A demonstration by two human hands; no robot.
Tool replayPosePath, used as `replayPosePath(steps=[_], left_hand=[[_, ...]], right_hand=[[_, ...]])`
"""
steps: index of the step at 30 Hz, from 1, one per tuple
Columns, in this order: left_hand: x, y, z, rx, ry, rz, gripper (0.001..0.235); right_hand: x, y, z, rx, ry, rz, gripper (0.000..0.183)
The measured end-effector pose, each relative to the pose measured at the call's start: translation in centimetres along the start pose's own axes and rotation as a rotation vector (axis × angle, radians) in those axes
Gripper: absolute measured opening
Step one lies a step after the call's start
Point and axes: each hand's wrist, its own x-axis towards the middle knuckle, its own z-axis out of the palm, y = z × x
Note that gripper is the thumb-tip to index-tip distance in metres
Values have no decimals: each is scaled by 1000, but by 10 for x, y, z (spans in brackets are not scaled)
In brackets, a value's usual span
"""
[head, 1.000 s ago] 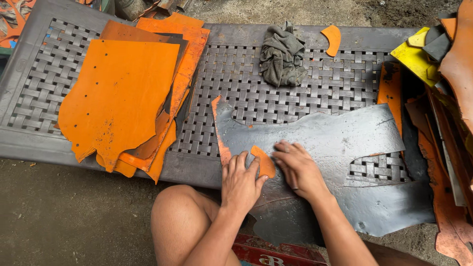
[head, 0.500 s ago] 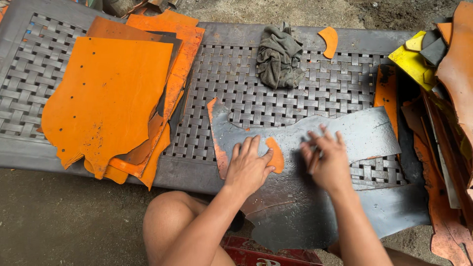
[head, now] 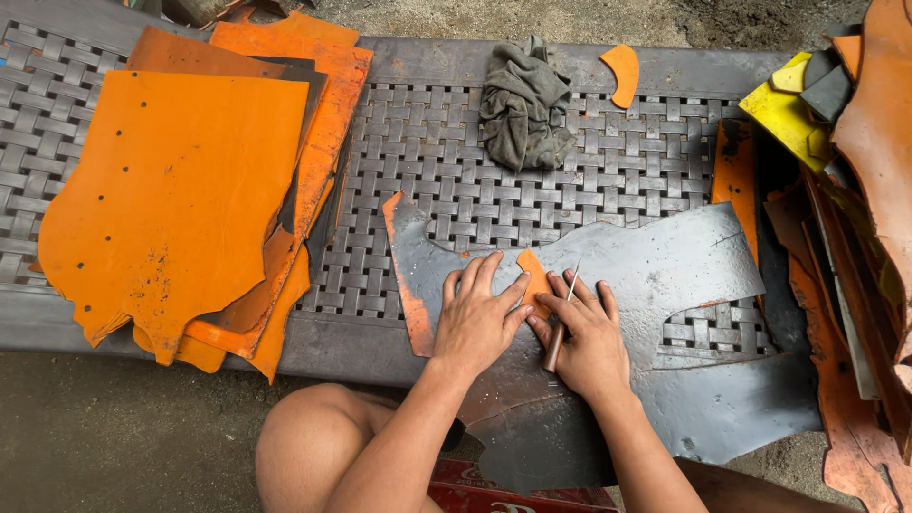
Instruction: The person wipes a dark leather piece with a cloth, then uses a small knife to cut a small orange leather piece placed on top of the dark leather. The person repeatedly positions and cuts the orange leather piece while seated on the ground.
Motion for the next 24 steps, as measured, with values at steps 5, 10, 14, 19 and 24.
replayPosePath(steps=[5, 10, 14, 19, 24], left_hand=[[-4, -2, 7, 0, 9, -18, 45], [-2, -3, 11, -12, -42, -49, 43], [-3, -6, 13, -17, -35, -50, 43], [-3, -7, 13, -15, -44, -47, 42], [-2, -5, 11, -16, -74, -63, 41]], right_hand=[[-1, -2, 0, -25, 18, 3, 35], [0, -3, -1, -30, 19, -3, 34], [0, -3, 1, -43, 19, -2, 32], [1, -2, 1, -46, 21, 3, 33], [0, -2, 2, -45, 26, 6, 33]])
